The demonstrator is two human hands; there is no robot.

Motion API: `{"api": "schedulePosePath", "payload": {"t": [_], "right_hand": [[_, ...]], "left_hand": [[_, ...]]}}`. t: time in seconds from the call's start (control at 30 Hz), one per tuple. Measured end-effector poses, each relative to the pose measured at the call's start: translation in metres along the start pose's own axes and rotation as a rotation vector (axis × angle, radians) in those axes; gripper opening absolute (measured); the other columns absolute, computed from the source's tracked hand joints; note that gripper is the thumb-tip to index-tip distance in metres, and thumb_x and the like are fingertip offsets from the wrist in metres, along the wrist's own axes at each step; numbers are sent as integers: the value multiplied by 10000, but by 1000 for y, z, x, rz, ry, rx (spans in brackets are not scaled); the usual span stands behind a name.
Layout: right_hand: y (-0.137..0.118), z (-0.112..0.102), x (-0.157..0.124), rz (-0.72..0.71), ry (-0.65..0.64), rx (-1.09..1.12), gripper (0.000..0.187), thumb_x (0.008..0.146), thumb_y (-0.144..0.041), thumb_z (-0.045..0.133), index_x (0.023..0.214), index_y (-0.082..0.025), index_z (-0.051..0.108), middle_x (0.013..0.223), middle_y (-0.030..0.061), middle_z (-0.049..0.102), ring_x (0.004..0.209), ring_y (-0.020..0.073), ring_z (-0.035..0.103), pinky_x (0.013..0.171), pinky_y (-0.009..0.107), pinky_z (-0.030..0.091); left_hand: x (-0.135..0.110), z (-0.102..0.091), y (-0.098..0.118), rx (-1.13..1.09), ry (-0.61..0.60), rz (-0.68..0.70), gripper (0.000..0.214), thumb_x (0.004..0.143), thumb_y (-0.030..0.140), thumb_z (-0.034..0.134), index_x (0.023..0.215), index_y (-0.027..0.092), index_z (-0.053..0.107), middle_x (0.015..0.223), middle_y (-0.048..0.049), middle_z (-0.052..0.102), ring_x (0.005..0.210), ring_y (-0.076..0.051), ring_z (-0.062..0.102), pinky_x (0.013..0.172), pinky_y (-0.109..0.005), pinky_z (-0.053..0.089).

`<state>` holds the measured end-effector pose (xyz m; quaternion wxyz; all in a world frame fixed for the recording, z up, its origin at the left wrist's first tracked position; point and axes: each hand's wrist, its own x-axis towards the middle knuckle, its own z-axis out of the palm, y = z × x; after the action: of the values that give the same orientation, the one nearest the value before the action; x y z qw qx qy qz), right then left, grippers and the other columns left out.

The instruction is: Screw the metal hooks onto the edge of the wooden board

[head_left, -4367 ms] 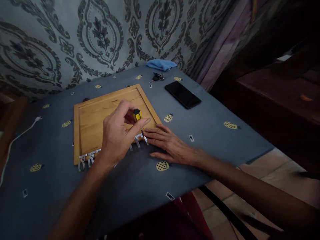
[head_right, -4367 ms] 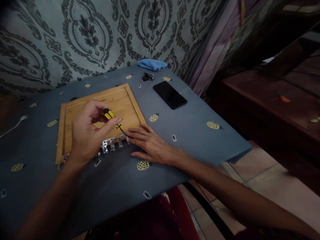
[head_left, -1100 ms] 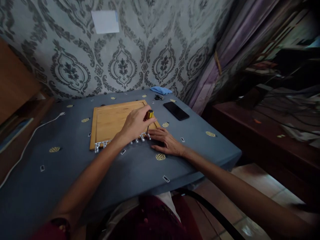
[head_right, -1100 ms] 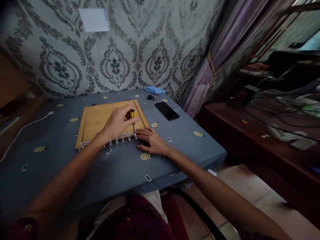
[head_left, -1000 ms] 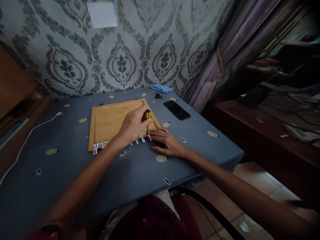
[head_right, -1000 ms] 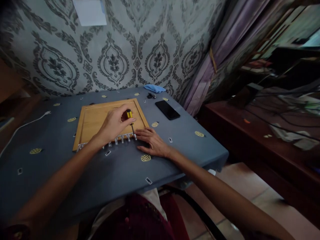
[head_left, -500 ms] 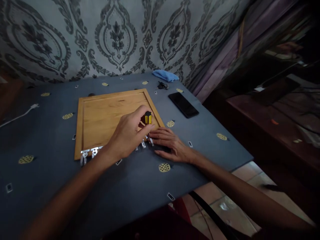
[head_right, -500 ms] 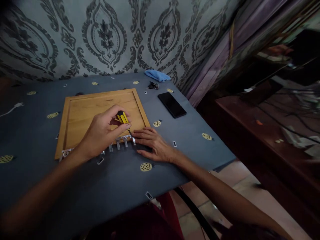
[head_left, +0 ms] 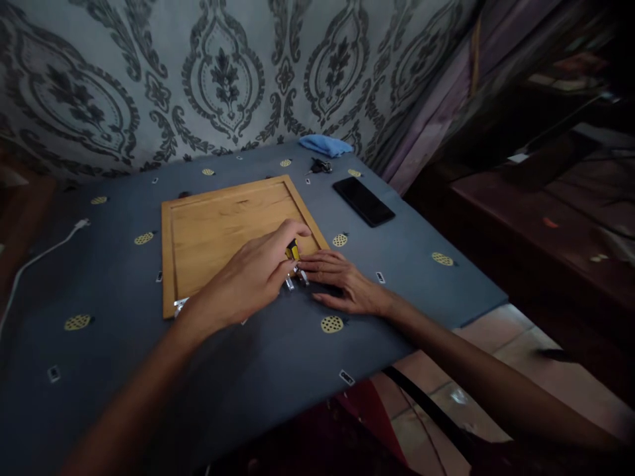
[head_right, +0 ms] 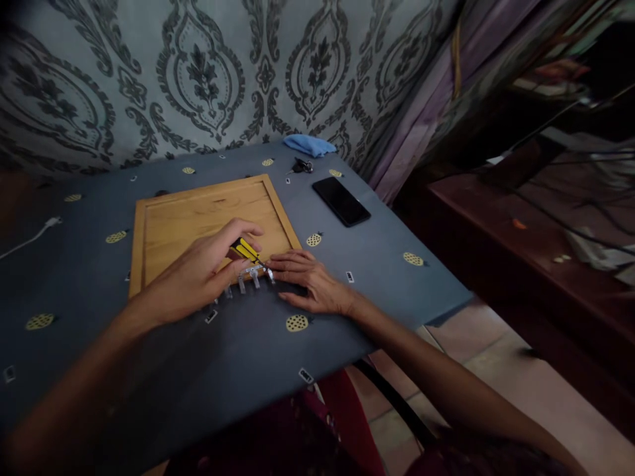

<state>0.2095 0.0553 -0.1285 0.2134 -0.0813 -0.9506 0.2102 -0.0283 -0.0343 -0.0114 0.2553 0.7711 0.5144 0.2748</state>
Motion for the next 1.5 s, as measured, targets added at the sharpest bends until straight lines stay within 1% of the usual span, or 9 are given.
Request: {"api": "schedulePosePath", "payload": {"t": [0.13,0.47,0.6,0.73,0.87,1.0,1.13,1.3,1.5], "right_hand": [[-1,1,1,5,16,-26,430,985,-355,592,1386,-200,597,1422,123,629,1383,266,531,1140,544,400],[-3,-2,2,-12,11,-33,418,982,-355,591,1367,-194,618,1409,123,640,1367,255,548,1128,536,414],[-1,-1,1,-15,9,-44,434,983,-348,597,1380,-173,604,1416,134,632,1363,260,551,1122,541,417],[0,-1,1,-25,29,-35,387,986,-344,595,1334,-179,638,1384,130,656,1353,275,559,1108,548,429],[1,0,1,-9,53,-11,359,996,-324,571,1319,-184,644,1349,119,681,1328,273,578,1074,549,453],[2,0,3,0,64,-11,331,993,-299,581,1288,-175,663,1322,120,697,1283,266,606,1045,518,474],[2,-1,6,-33,109,-20,287,980,-297,602,1222,-175,695,1241,101,738,1221,268,633,1010,490,496],[1,-1,7,-52,110,-36,310,981,-276,587,1255,-169,685,1210,105,745,1198,275,626,1014,489,485],[0,-2,6,-33,94,-32,325,977,-275,596,1274,-172,673,1263,103,725,1224,280,608,1016,486,475]], "left_hand": [[2,2,1,28,21,-14,306,915,164,478,1218,188,517,1066,-58,692,879,-173,663,763,-305,481],[5,17,-12,-101,252,-8,105,865,260,610,925,185,567,756,13,646,706,-128,641,616,-234,472],[10,27,-17,-123,347,-24,145,871,298,643,880,187,550,752,18,639,698,-116,626,600,-220,479],[20,34,-17,-113,380,-17,166,870,305,666,860,188,548,768,18,627,718,-122,616,623,-232,490],[26,37,-14,-91,387,10,133,888,253,654,975,188,577,828,14,656,772,-126,644,685,-237,514],[25,35,-13,-97,360,19,304,917,198,614,1214,215,551,925,11,682,834,-123,679,773,-243,552],[23,35,-12,-64,327,46,391,954,173,564,1328,268,503,1141,-25,665,985,-145,694,878,-280,582],[23,44,-14,47,407,109,376,967,203,596,1330,260,517,1297,-48,632,1048,-159,681,881,-292,603],[22,47,-9,91,511,81,334,932,169,658,1252,229,585,1181,-26,679,972,-131,677,852,-260,606]]}}
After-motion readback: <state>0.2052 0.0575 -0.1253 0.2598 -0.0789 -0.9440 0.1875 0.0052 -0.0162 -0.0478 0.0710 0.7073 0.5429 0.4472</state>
